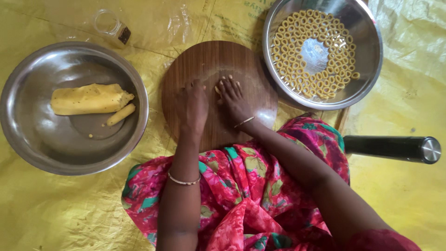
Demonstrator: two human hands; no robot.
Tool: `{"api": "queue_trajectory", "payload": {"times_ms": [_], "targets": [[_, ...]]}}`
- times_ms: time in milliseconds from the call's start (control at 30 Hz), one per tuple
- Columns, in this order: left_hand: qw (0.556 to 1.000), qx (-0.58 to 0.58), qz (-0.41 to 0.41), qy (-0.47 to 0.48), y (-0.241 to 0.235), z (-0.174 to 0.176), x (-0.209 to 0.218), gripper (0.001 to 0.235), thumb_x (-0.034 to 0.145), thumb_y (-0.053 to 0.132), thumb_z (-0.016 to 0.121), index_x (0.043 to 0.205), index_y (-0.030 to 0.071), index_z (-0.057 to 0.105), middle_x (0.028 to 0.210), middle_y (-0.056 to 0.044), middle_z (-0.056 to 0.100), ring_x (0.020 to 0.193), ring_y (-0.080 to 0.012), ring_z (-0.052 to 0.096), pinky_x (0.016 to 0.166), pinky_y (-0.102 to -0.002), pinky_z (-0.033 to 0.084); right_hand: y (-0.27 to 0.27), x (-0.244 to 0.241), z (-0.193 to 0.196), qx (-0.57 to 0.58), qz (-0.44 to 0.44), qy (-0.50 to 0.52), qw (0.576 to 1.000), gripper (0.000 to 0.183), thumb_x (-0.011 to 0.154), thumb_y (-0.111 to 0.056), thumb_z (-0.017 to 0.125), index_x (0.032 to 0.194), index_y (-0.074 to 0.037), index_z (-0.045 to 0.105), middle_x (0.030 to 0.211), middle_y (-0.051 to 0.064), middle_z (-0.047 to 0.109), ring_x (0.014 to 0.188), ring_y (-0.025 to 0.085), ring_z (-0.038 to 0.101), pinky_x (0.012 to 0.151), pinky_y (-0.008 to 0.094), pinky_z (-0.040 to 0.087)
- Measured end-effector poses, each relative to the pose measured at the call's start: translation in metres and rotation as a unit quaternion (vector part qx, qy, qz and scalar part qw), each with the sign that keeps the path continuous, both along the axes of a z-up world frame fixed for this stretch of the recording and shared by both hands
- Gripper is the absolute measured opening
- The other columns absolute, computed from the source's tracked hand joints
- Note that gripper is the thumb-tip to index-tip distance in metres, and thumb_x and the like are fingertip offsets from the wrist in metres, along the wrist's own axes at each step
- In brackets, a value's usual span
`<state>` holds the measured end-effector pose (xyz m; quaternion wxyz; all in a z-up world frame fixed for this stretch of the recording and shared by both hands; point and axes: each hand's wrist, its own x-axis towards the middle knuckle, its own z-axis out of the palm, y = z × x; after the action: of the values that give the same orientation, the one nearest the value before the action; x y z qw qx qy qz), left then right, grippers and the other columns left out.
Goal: The person rolls small pieces of dough into thin ropes on a wooden board, then joins the ends to form rings and places them into a metal bowl. The process is repeated continuously with fresh dough pieces.
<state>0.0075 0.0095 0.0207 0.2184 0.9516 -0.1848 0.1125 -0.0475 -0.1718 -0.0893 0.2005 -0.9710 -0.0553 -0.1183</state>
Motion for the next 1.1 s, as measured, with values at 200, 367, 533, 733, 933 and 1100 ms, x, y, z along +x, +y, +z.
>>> {"api": "queue_trajectory", "payload": {"times_ms": [200,367,533,733,933,1100], "targets": [[0.998,0.015,0.000,0.057,-0.005,-0.002,0.002,0.018,0.101,0.023,0.062,0.107,0.007,0.069,0.106,-0.017,0.071,0.091,-0.0373,0.070,0.079,-0.052,0.054,0.010,0.106,-0.010,-0.170,-0.038,0.101,0.980,0.077,0.110,-0.058,0.027,0.170,-0.013,0.012,0.178,0.005,0.003,0.162,0.025,-0.005,0.126,0.061,-0.011],[1.000,0.012,0.006,0.005,0.002,-0.010,0.005,0.019,0.096,0.023,0.063,0.107,0.009,0.070,0.106,-0.015,0.072,0.096,-0.0384,0.070,0.084,-0.053,0.053,0.003,0.188,0.004,-0.160,-0.053,0.141,0.975,0.079,0.105,-0.062,0.024,0.168,-0.015,0.013,0.175,0.007,0.001,0.161,0.029,-0.006,0.123,0.062,-0.013],[0.999,0.022,-0.004,0.047,0.000,-0.007,0.005,0.020,0.098,0.022,0.062,0.111,0.009,0.071,0.106,-0.016,0.072,0.095,-0.0375,0.070,0.087,-0.054,0.053,0.003,0.088,0.002,-0.182,0.002,0.088,0.979,0.085,0.105,-0.065,0.029,0.166,-0.007,0.017,0.173,0.014,0.006,0.160,0.031,0.000,0.125,0.056,-0.008],[0.994,0.035,-0.017,0.104,-0.007,0.008,-0.004,0.023,0.100,0.023,0.062,0.114,0.006,0.069,0.108,-0.017,0.071,0.097,-0.0371,0.070,0.083,-0.052,0.054,-0.034,-0.075,0.026,-0.186,0.099,0.100,0.972,0.082,0.104,-0.058,0.040,0.165,-0.007,0.022,0.173,0.012,0.021,0.160,0.026,0.016,0.128,0.055,0.002],[1.000,0.022,-0.021,-0.003,-0.004,0.000,-0.005,0.024,0.091,0.020,0.065,0.110,0.006,0.070,0.115,-0.018,0.072,0.093,-0.0355,0.071,0.080,-0.050,0.055,-0.023,0.019,0.014,-0.222,0.042,0.050,0.973,0.081,0.109,-0.058,0.033,0.169,-0.006,0.015,0.176,0.013,0.009,0.163,0.031,0.004,0.128,0.055,-0.004],[0.996,0.025,-0.018,0.085,-0.003,-0.010,0.003,0.019,0.099,0.019,0.063,0.112,0.006,0.070,0.107,-0.017,0.072,0.095,-0.0359,0.071,0.082,-0.050,0.055,-0.009,0.129,0.012,-0.156,-0.060,0.175,0.970,0.080,0.108,-0.061,0.023,0.170,-0.014,0.003,0.177,0.003,-0.006,0.162,0.023,-0.011,0.127,0.057,-0.014]]}}
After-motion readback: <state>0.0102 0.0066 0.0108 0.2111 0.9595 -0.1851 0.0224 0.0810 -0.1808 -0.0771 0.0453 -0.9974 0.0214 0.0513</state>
